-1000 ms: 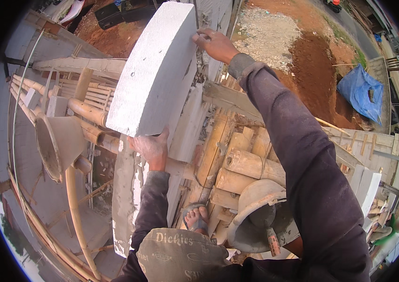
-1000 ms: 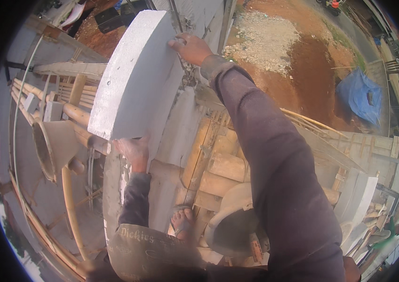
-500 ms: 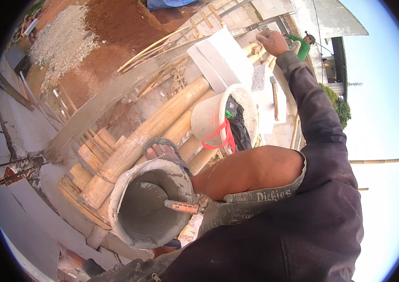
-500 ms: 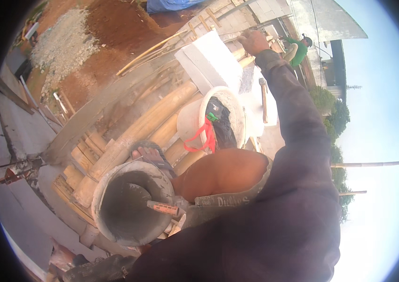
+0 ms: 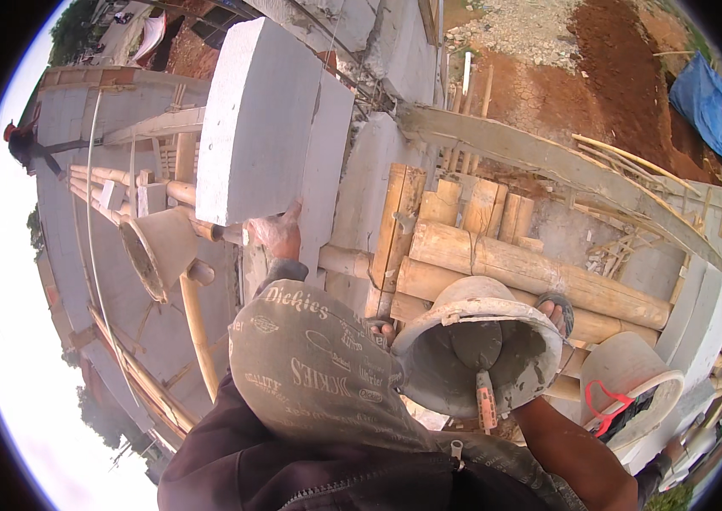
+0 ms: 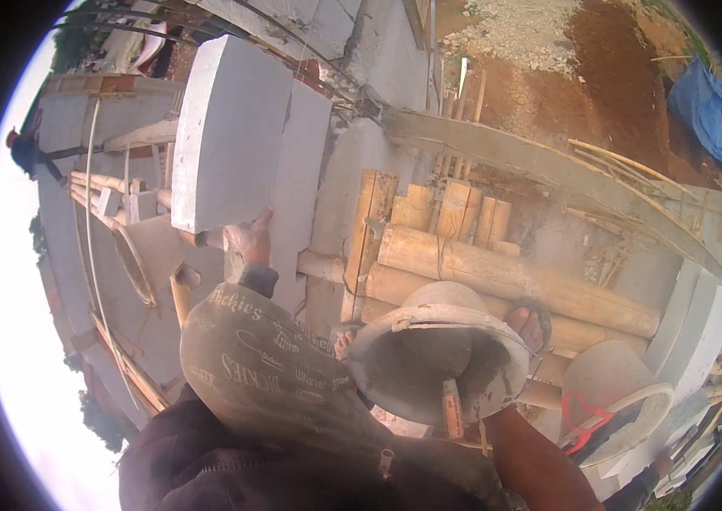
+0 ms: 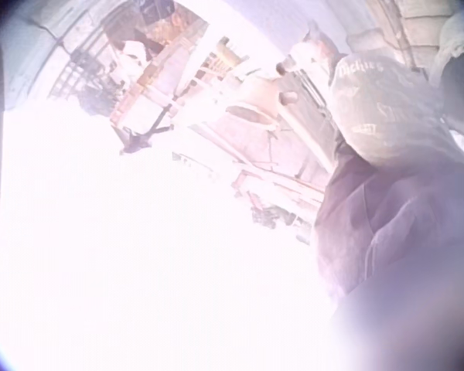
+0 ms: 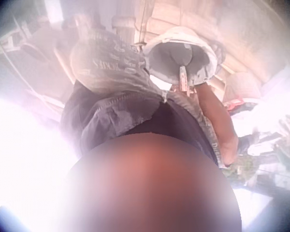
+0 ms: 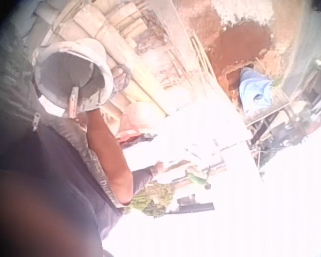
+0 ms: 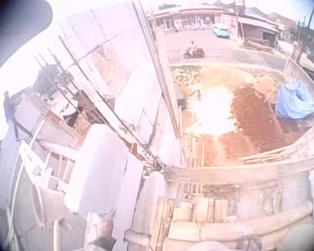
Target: The person scoops cement from a bucket with a trowel and spreads it onto a bamboo scaffold. They place white blocks onto the wet cement, tap them into position with a hammer, and repeat the process to build a wall section.
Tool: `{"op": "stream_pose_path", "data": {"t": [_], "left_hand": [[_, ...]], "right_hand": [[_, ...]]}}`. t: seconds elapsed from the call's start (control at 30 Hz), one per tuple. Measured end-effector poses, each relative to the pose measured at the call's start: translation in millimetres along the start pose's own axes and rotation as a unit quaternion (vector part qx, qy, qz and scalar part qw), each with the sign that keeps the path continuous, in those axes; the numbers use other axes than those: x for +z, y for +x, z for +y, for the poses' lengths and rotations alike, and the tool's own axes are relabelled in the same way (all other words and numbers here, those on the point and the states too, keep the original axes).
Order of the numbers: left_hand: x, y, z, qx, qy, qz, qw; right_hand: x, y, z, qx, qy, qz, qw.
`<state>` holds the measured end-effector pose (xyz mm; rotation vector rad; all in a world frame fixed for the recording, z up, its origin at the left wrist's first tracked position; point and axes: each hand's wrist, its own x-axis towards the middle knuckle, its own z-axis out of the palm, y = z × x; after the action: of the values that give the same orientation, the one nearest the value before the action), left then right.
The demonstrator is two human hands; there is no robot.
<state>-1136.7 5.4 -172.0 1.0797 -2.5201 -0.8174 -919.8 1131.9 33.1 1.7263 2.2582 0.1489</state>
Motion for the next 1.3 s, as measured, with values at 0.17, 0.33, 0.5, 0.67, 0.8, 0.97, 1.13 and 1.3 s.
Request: {"op": "stream_pose_path", "data": {"t": [0.17, 0.33, 0.5, 0.67, 0.8, 0.97, 1.13, 1.3], "left_hand": [[-20, -4, 8, -0.044, -0.201, -0.068, 0.976], [-26, -9, 7, 0.035, -0.275, -0.019, 0.961], [-25, -3, 6, 0.034, -0.273, 0.0, 0.961], [-32, 0, 19, 0.026, -0.175, 0.031, 0.984], [-37, 0, 25, 0.035, -0.15, 0.036, 0.987], [-35, 1, 19, 0.039, -0.122, 0.046, 0.991], [-31, 1, 13, 0.038, -0.151, 0.044, 0.987], [-34, 3, 15, 0.06, -0.123, 0.057, 0.989]], "right_hand": [[-69, -23, -99, -0.069, 0.264, -0.081, 0.959], [-108, -177, -284, -0.382, 0.332, -0.08, 0.859], [-130, -408, -475, -0.635, 0.253, -0.066, 0.727], [-111, -605, -582, -0.777, 0.277, -0.173, 0.539], [-75, -714, -646, -0.851, 0.299, -0.052, 0.429], [-53, -785, -690, -0.863, 0.273, 0.07, 0.42], [-45, -808, -697, -0.882, 0.175, 0.167, 0.405], [-42, -812, -693, -0.882, 0.155, 0.162, 0.414]]}}
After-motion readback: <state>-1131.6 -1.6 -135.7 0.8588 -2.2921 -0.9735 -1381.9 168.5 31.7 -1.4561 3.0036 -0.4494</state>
